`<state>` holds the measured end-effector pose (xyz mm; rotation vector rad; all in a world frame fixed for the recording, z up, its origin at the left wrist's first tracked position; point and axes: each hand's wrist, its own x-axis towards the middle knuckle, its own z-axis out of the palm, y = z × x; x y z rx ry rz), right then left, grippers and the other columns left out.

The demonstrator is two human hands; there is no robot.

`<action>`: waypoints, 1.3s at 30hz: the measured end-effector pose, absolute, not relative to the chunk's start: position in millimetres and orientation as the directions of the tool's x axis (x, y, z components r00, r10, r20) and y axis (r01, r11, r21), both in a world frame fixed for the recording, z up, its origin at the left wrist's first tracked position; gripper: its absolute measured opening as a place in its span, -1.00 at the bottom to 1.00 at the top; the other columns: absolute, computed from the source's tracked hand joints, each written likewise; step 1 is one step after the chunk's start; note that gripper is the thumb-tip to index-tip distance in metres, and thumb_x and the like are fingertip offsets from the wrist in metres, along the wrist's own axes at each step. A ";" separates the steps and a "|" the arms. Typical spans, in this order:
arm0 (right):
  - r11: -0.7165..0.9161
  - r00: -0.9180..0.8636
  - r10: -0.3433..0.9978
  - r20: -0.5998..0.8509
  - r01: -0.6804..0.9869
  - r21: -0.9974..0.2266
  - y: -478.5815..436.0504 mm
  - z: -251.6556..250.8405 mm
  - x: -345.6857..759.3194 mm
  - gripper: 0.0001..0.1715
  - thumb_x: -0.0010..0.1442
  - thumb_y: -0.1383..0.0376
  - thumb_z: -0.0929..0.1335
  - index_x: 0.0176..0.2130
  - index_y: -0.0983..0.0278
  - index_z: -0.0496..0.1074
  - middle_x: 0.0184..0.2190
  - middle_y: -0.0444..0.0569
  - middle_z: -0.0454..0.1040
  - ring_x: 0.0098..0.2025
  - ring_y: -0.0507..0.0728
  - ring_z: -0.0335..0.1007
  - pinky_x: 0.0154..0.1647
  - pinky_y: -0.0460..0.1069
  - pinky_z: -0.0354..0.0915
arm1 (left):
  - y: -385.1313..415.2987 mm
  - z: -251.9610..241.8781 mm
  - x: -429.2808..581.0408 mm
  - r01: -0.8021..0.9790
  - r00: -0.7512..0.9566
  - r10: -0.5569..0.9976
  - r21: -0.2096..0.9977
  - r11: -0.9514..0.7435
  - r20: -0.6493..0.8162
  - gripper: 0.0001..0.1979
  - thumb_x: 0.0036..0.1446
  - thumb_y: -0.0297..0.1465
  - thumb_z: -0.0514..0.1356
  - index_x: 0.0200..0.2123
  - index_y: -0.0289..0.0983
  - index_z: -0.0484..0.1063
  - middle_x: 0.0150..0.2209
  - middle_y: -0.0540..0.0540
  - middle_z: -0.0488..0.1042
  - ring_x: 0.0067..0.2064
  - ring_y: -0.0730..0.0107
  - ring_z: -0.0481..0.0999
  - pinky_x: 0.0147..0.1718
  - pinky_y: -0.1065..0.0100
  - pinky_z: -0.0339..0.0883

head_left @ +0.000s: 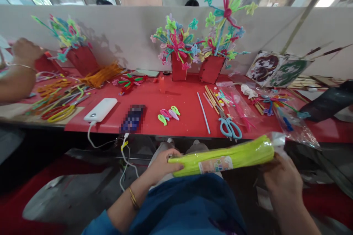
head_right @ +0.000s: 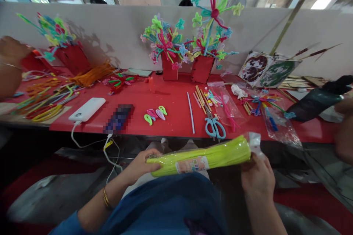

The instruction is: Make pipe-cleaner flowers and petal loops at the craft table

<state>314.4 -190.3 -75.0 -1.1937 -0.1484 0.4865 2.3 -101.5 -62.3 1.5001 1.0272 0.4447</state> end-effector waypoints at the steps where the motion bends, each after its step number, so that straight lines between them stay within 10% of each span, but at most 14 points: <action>1: 0.213 0.865 0.457 -0.207 -0.332 -0.919 -199.3 -85.6 317.7 -0.78 -0.30 0.36 0.34 -0.49 0.24 0.32 -0.54 -0.18 0.34 -0.55 0.02 0.26 -0.55 -0.05 0.22 | -100.2 -60.9 0.6 0.324 0.537 0.794 0.939 0.117 -0.285 -0.74 -0.21 -0.33 0.22 -0.37 -0.30 0.33 -0.46 0.03 0.36 -0.40 0.42 0.33 -0.45 0.44 0.19; 6: 0.057 0.902 0.379 0.205 0.199 -0.978 -214.6 -93.8 304.1 -0.65 -0.21 0.35 0.35 -0.30 0.24 0.34 -0.35 -0.14 0.36 -0.30 0.05 0.28 -0.23 -0.01 0.19 | -94.3 -54.1 4.9 0.362 0.582 0.766 0.931 0.055 -0.272 -0.79 -0.20 -0.32 0.22 -0.45 -0.30 0.35 -0.56 0.08 0.28 -0.52 0.51 0.25 -0.55 0.49 0.09; 10: -0.001 0.159 0.985 0.066 0.387 -0.922 -185.9 -59.2 250.6 -0.66 -0.10 0.26 0.34 -0.24 0.24 0.38 -0.22 -0.01 0.41 -0.13 0.17 0.26 -0.08 0.06 0.13 | -93.1 -48.5 15.3 0.364 0.653 0.716 0.931 -0.011 -0.247 -0.81 -0.22 -0.33 0.23 -0.49 -0.30 0.36 -0.57 0.07 0.27 -0.51 0.51 0.24 -0.53 0.49 0.10; 14: 0.105 -0.370 0.921 -0.122 0.538 -0.837 -157.4 -44.2 208.2 -0.27 -0.16 0.13 0.38 0.01 0.24 0.20 -0.10 0.04 0.35 -0.12 0.21 0.28 -0.15 0.04 0.18 | -95.2 -40.7 17.3 0.314 0.665 0.701 0.948 0.051 -0.258 -0.77 -0.22 -0.32 0.24 -0.45 -0.29 0.33 -0.53 0.07 0.26 -0.49 0.51 0.24 -0.52 0.49 0.13; 22: 0.229 -0.418 0.888 -0.192 0.763 -0.604 -158.9 -45.0 197.5 -0.65 0.00 0.11 0.29 -0.24 0.27 0.33 -0.38 -0.05 0.44 -0.37 0.09 0.34 -0.43 -0.10 0.10 | -82.4 -28.7 10.8 0.317 0.799 0.543 0.948 -0.014 -0.259 -0.71 -0.09 -0.21 0.09 -0.35 -0.28 0.39 -0.44 0.00 0.36 -0.43 0.44 0.30 -0.50 0.47 0.13; 30: 0.314 -0.426 0.886 -0.184 0.842 -0.438 -163.3 -42.7 191.9 -0.68 -0.01 0.23 0.29 -0.20 0.27 0.32 -0.31 -0.01 0.46 -0.30 0.14 0.37 -0.38 -0.08 0.10 | -85.5 -21.2 18.1 0.480 0.834 0.530 0.672 -0.563 -0.151 -0.80 -0.03 -0.33 0.07 -0.54 -0.26 0.44 -0.56 0.00 0.42 -0.52 0.46 0.32 -0.52 0.44 0.07; 39: 0.258 -0.367 0.910 -0.193 0.866 -0.428 -172.2 -61.8 190.1 -0.70 0.02 0.20 0.27 -0.20 0.23 0.32 -0.35 -0.07 0.46 -0.31 0.13 0.38 -0.39 -0.09 0.13 | -96.9 -35.5 5.2 0.581 0.391 0.913 0.801 -0.144 -0.119 -0.76 -0.02 -0.33 0.02 -0.60 -0.30 0.35 -0.62 0.03 0.34 -0.53 0.47 0.29 -0.57 0.46 0.08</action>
